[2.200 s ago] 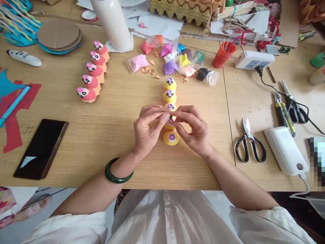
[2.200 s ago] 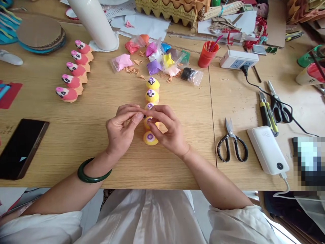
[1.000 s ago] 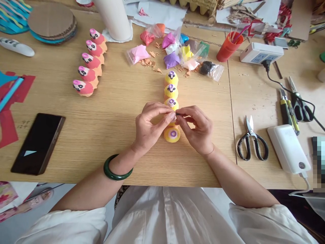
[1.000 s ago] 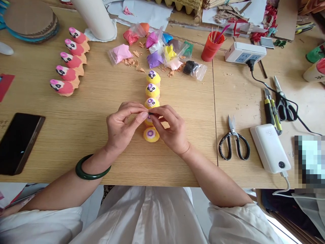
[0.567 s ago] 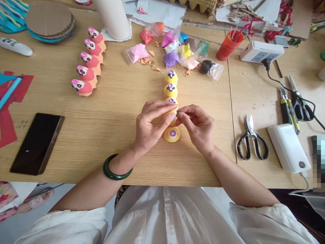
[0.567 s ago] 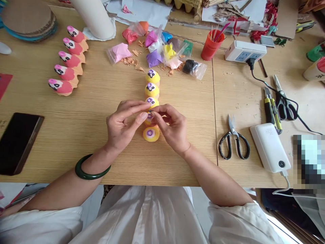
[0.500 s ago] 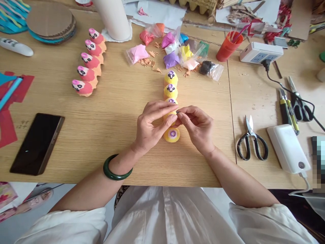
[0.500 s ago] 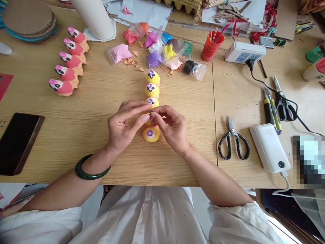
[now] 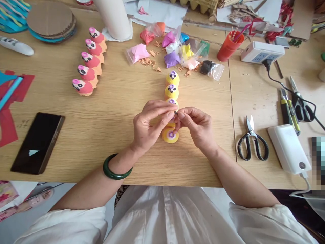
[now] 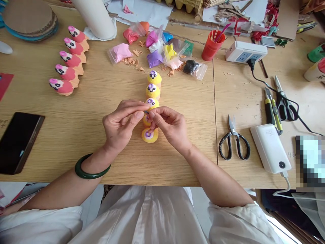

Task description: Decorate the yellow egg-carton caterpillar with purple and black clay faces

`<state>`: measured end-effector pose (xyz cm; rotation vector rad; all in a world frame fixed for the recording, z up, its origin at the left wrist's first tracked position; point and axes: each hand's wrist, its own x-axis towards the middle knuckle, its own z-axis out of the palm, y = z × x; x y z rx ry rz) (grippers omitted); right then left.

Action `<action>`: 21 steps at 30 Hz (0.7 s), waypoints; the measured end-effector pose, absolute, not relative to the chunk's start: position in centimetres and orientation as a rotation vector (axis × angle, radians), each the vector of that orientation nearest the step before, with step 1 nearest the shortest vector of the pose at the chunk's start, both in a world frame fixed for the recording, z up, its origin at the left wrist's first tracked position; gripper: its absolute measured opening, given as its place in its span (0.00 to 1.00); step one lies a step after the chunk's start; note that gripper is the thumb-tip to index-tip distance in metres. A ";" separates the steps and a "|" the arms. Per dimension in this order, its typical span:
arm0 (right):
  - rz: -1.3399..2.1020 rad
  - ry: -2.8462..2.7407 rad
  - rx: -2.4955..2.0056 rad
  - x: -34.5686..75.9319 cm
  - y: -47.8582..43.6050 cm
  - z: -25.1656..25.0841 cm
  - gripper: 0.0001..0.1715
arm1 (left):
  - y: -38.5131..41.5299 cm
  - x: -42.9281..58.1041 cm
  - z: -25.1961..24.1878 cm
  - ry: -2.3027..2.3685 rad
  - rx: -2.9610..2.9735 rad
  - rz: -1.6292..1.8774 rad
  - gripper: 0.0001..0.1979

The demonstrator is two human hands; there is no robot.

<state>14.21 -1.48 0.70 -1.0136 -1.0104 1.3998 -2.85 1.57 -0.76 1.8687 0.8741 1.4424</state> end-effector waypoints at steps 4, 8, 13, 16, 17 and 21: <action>1.406 -1.009 -1.004 14.3 -1.4 0.7 0.22 | 1.6 -2.8 -0.9 0.844 1.854 1.413 0.09; 1.436 -0.989 -0.989 14.2 -1.5 0.8 0.22 | 1.8 -2.7 -1.0 0.815 1.874 1.475 0.08; 1.447 -0.986 -0.976 14.1 -1.4 0.9 0.21 | 1.5 -2.7 -0.9 0.835 1.846 1.459 0.07; 1.421 -0.988 -0.962 14.1 -1.4 0.9 0.20 | 1.3 -2.8 -0.8 0.865 1.740 1.370 0.11; 1.420 -0.987 -0.967 14.1 -1.4 0.8 0.19 | 1.3 -2.8 -0.9 0.874 1.727 1.353 0.12; 1.447 -0.968 -0.970 14.2 -1.3 0.6 0.18 | 1.6 -2.7 -1.1 0.869 1.834 1.401 0.05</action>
